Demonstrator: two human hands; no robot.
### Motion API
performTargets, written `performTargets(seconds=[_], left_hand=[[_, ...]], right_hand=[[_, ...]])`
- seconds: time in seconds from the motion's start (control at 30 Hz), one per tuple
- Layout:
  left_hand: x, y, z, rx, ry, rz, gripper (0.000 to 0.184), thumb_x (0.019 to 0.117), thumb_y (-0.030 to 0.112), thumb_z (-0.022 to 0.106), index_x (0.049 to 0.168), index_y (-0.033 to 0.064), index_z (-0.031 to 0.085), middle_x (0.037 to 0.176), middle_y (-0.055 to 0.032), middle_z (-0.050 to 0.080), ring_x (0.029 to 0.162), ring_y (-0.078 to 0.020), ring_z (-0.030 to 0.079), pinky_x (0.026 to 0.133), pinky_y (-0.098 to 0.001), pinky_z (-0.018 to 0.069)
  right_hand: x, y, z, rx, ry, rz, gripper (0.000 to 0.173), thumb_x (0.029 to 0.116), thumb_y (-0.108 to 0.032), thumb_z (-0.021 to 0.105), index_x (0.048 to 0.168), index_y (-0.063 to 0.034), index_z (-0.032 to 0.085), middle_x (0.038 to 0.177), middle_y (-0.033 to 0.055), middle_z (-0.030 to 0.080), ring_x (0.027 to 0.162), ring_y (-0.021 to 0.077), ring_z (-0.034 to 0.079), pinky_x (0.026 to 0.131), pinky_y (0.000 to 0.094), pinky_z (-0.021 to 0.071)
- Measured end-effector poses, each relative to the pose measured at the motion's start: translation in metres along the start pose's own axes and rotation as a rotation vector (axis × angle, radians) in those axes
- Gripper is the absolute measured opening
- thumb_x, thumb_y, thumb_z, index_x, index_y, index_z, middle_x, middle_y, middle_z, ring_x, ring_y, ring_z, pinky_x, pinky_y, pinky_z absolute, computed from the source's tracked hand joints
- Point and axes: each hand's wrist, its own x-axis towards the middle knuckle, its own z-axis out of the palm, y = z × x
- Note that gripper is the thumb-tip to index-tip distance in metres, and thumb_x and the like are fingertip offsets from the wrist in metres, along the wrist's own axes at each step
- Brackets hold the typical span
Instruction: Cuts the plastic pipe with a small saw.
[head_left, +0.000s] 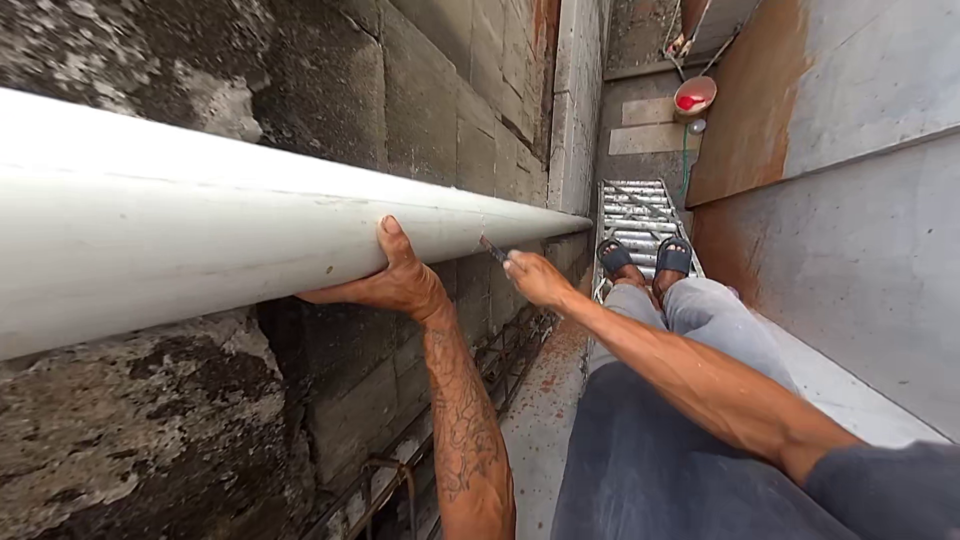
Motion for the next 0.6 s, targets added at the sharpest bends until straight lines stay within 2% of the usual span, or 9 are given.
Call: performTargets(seconds=[0.03, 0.1, 0.2, 0.27, 0.33, 0.37, 0.43, 0.5, 0.6], left_hand=[[0.000, 0.000, 0.001, -0.012, 0.012, 0.005, 0.119, 0.0823, 0.033, 0.079, 0.152, -0.0168, -0.003, 0.155, -0.0347, 0.026, 0.144, -0.0247, 0.038, 0.115, -0.0254, 0.0354], [0.000, 0.001, 0.005, -0.022, 0.033, 0.002, 0.119, 0.0800, 0.028, 0.079, 0.152, -0.0169, -0.004, 0.156, -0.0356, 0.024, 0.144, -0.0257, 0.037, 0.115, -0.0247, 0.0344], [0.000, 0.001, 0.001, 0.000, -0.005, 0.001, 0.117, 0.0848, 0.039, 0.081, 0.152, -0.0144, 0.001, 0.153, -0.0314, 0.031, 0.143, -0.0228, 0.041, 0.115, -0.0269, 0.0388], [0.000, -0.001, 0.009, -0.010, 0.012, 0.007, 0.118, 0.0829, 0.038, 0.080, 0.152, -0.0149, 0.000, 0.153, -0.0316, 0.031, 0.142, -0.0225, 0.041, 0.114, -0.0262, 0.0389], [-0.002, 0.001, 0.003, 0.006, 0.021, 0.022, 0.117, 0.0797, 0.030, 0.079, 0.152, -0.0177, -0.001, 0.153, -0.0348, 0.028, 0.141, -0.0239, 0.039, 0.114, -0.0243, 0.0356], [-0.002, 0.002, 0.000, 0.021, 0.011, 0.022, 0.117, 0.0813, 0.032, 0.080, 0.152, -0.0174, 0.000, 0.153, -0.0343, 0.029, 0.141, -0.0239, 0.040, 0.115, -0.0251, 0.0357], [0.001, -0.001, 0.006, 0.030, 0.011, 0.024, 0.120, 0.0838, 0.043, 0.079, 0.152, -0.0169, 0.000, 0.153, -0.0332, 0.031, 0.142, -0.0237, 0.041, 0.115, -0.0275, 0.0379], [0.000, -0.001, 0.006, 0.017, 0.005, 0.023, 0.120, 0.0844, 0.045, 0.077, 0.151, -0.0169, 0.000, 0.152, -0.0324, 0.031, 0.142, -0.0224, 0.041, 0.114, -0.0273, 0.0387], [-0.003, 0.000, 0.000, 0.011, -0.012, 0.010, 0.115, 0.0869, 0.042, 0.078, 0.152, -0.0145, 0.001, 0.153, -0.0306, 0.032, 0.143, -0.0227, 0.040, 0.115, -0.0284, 0.0386]], right_hand=[[-0.001, 0.003, 0.004, 0.025, 0.009, -0.014, 0.033, 0.1125, -0.023, 0.038, 0.102, -0.0004, 0.060, 0.079, 0.0134, 0.055, 0.069, 0.0259, 0.056, 0.067, 0.0447, 0.0479], [-0.007, 0.000, 0.004, 0.045, 0.056, -0.049, 0.032, 0.1126, -0.023, 0.038, 0.100, -0.0021, 0.059, 0.074, 0.0098, 0.053, 0.064, 0.0224, 0.054, 0.064, 0.0411, 0.0470], [0.000, -0.009, 0.010, 0.031, 0.104, -0.029, 0.032, 0.1122, -0.021, 0.039, 0.102, -0.0007, 0.061, 0.080, 0.0125, 0.057, 0.072, 0.0257, 0.058, 0.071, 0.0452, 0.0491], [0.021, -0.024, 0.001, 0.016, 0.094, -0.061, 0.033, 0.1121, -0.021, 0.039, 0.105, 0.0021, 0.062, 0.088, 0.0179, 0.061, 0.081, 0.0310, 0.062, 0.077, 0.0507, 0.0504], [0.009, -0.015, 0.004, 0.034, 0.074, -0.104, 0.034, 0.1121, -0.023, 0.039, 0.104, 0.0015, 0.061, 0.082, 0.0169, 0.058, 0.073, 0.0299, 0.060, 0.068, 0.0494, 0.0498], [-0.002, -0.007, 0.003, 0.030, 0.064, -0.106, 0.033, 0.1119, -0.024, 0.039, 0.101, -0.0001, 0.060, 0.078, 0.0145, 0.057, 0.068, 0.0276, 0.058, 0.064, 0.0472, 0.0498], [-0.006, -0.002, -0.010, 0.002, 0.021, -0.063, 0.033, 0.1122, -0.024, 0.038, 0.103, -0.0008, 0.060, 0.077, 0.0112, 0.055, 0.068, 0.0243, 0.056, 0.067, 0.0436, 0.0483], [0.007, -0.009, -0.010, 0.021, 0.006, -0.048, 0.035, 0.1119, -0.022, 0.038, 0.106, 0.0016, 0.063, 0.084, 0.0144, 0.059, 0.076, 0.0269, 0.059, 0.074, 0.0468, 0.0496], [0.017, -0.012, 0.002, 0.078, 0.013, -0.094, 0.034, 0.1122, -0.022, 0.037, 0.100, 0.0004, 0.060, 0.078, 0.0121, 0.054, 0.069, 0.0255, 0.054, 0.069, 0.0454, 0.0468]])
